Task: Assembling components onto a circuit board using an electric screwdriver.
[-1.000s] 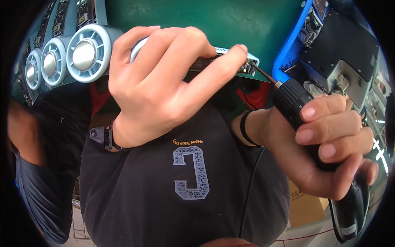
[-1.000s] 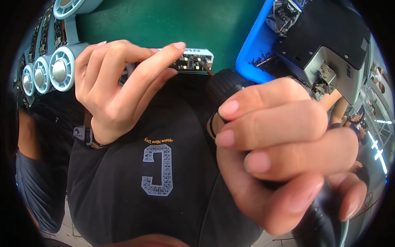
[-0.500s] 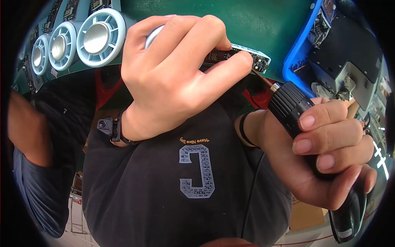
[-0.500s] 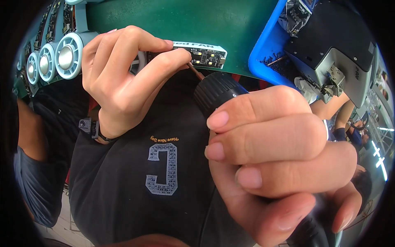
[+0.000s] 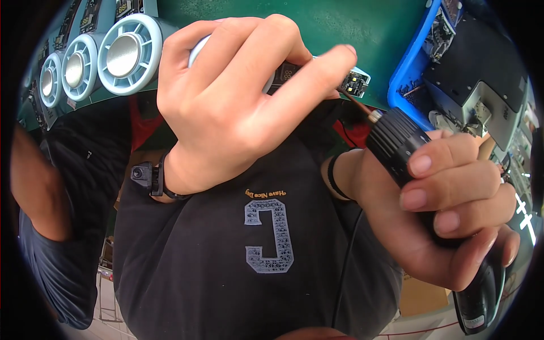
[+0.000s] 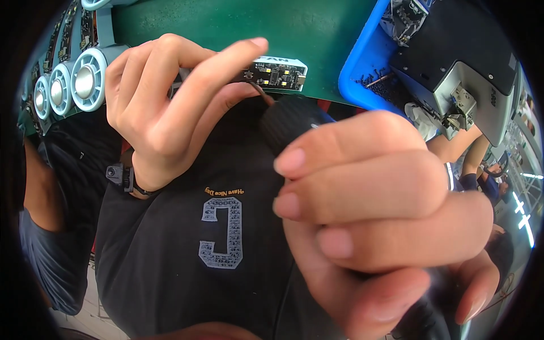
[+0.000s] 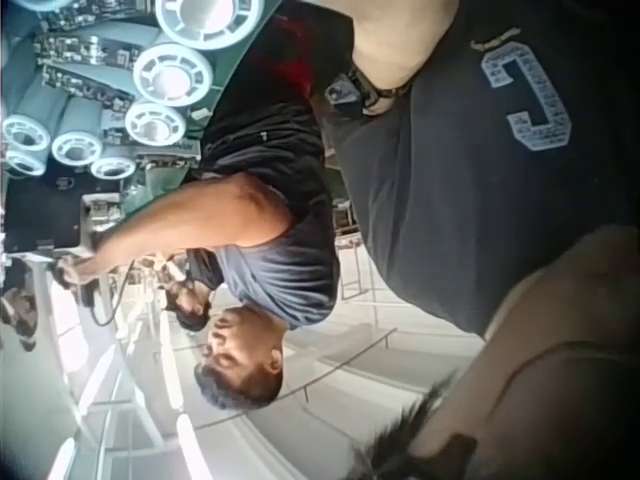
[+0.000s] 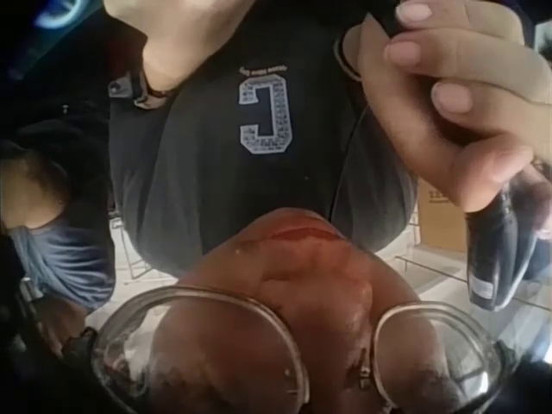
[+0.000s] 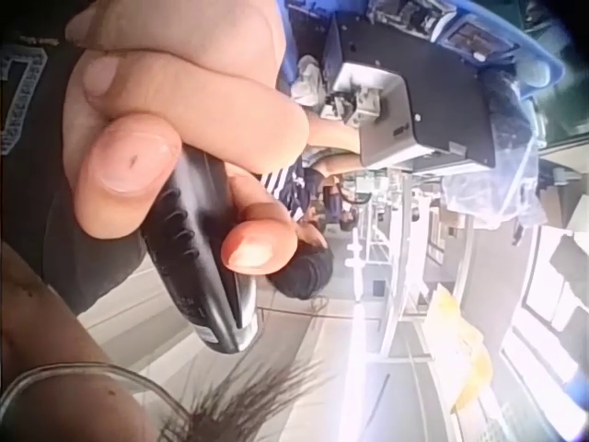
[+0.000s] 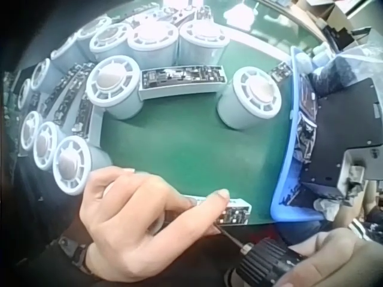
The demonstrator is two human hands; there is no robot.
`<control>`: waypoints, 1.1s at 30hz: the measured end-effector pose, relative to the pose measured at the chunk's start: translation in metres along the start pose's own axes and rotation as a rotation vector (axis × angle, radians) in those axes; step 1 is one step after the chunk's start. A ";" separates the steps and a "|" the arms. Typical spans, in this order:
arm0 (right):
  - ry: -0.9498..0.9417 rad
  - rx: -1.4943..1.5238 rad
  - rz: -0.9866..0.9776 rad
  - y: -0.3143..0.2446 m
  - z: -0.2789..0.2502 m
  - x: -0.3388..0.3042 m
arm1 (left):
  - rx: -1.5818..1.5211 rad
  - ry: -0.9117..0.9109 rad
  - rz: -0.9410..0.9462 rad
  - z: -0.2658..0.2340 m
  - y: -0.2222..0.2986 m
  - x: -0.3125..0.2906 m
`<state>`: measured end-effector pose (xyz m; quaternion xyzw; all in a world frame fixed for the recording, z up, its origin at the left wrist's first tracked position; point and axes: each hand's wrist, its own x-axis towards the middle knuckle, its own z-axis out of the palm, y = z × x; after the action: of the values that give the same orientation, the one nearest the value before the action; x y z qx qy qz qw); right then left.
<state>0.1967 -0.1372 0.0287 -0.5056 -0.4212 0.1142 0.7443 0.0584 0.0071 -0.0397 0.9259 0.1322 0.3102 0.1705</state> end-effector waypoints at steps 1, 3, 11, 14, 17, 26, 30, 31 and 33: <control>0.002 -0.003 0.000 0.000 0.000 0.001 | 0.015 -0.044 -0.025 -0.002 0.001 0.000; -0.009 0.005 -0.088 -0.001 -0.004 0.005 | 0.009 -0.016 0.009 0.003 -0.004 -0.002; -0.064 -0.145 -0.075 0.001 -0.039 0.008 | -0.005 0.045 0.088 0.007 -0.007 -0.005; -0.084 -0.144 -0.059 0.003 -0.039 0.008 | -0.002 0.038 0.087 0.009 -0.006 -0.004; -0.100 -0.175 -0.007 0.005 -0.034 0.006 | 0.000 0.040 0.092 0.010 -0.006 -0.005; -0.153 -0.114 -0.120 0.013 -0.024 -0.005 | 0.015 0.021 0.092 0.007 -0.006 -0.007; -0.178 -0.132 -0.095 0.015 -0.029 -0.004 | 0.012 0.053 0.099 0.010 -0.007 -0.008; -0.200 -0.111 -0.107 0.018 -0.031 -0.002 | 0.007 0.049 0.093 0.009 -0.007 -0.008; -0.222 -0.096 -0.116 0.019 -0.023 -0.004 | -0.009 0.040 0.081 0.008 -0.007 -0.008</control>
<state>0.2163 -0.1464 0.0077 -0.4998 -0.5342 0.1060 0.6735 0.0568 0.0087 -0.0528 0.9233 0.0966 0.3360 0.1591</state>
